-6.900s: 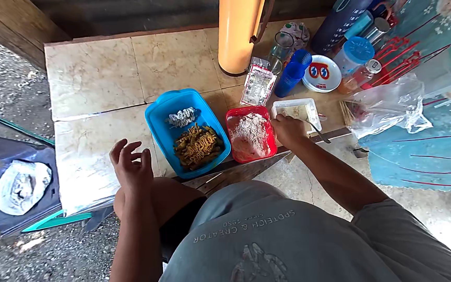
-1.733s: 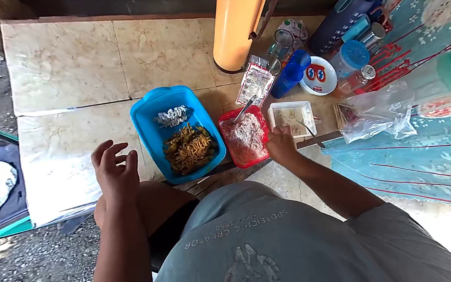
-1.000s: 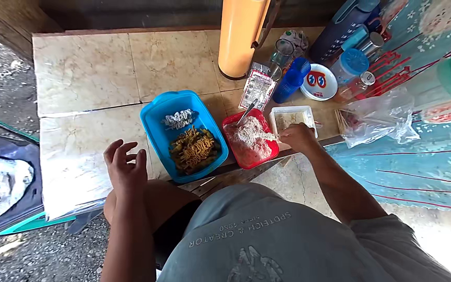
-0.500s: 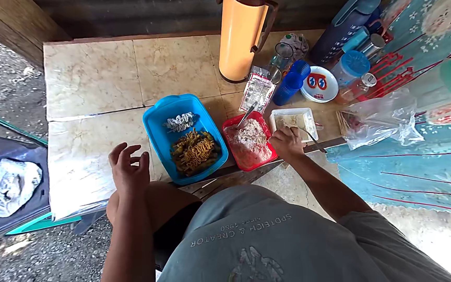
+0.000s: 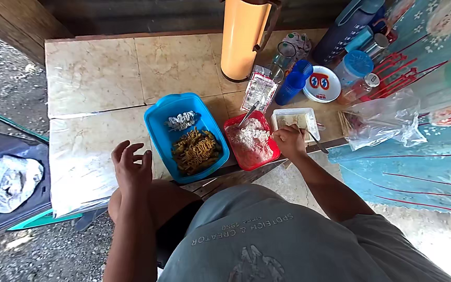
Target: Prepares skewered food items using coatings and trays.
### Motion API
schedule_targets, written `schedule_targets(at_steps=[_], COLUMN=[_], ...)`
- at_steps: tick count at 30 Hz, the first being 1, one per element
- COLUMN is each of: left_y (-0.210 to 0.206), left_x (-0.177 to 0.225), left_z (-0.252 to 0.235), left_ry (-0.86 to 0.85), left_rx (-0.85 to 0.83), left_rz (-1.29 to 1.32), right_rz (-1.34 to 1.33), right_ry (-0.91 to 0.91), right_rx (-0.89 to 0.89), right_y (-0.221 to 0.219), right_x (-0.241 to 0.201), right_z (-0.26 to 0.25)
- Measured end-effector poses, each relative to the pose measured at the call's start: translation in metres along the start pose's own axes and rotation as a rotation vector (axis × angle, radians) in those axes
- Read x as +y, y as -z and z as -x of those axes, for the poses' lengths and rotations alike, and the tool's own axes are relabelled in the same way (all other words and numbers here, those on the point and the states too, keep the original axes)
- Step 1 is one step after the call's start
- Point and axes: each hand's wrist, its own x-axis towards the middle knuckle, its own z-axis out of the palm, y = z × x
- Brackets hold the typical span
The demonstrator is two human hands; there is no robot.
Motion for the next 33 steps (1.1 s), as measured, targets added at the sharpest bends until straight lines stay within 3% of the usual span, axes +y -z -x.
schedule_targets(at_steps=[6,12,17,21,24,28,33], left_y=[-0.001,0.001,0.001,0.002,0.0,-0.001,0.004], left_x=[0.0,-0.008,-0.01,-0.012,-0.012,-0.009,-0.015], left_z=[0.001,0.001,-0.002,-0.002,-0.002,0.001,0.0], left_ry=[0.002,-0.006,0.002,-0.032,-0.044,-0.046,-0.039], left_rx=[-0.008,0.009,-0.011,-0.01,-0.009,-0.001,0.01], left_rz=[0.006,0.0,0.016,0.019,0.018,0.025,0.035], right_rz=[0.245,0.336,0.386,0.305,0.311,0.36,0.386], right_ry=[-0.025,0.025,-0.039,-0.047,-0.007,0.08,0.181], right_rx=[-0.426,-0.52,-0.707,-0.59,-0.489,-0.534,-0.56], right_y=[-0.037,-0.051,-0.026,-0.001,-0.014,-0.042,-0.02], right_x=[-0.044,-0.052,-0.049,-0.049,-0.058,-0.058,-0.038], right_z=[-0.008,-0.009,-0.005,-0.013,-0.022,-0.021,0.002])
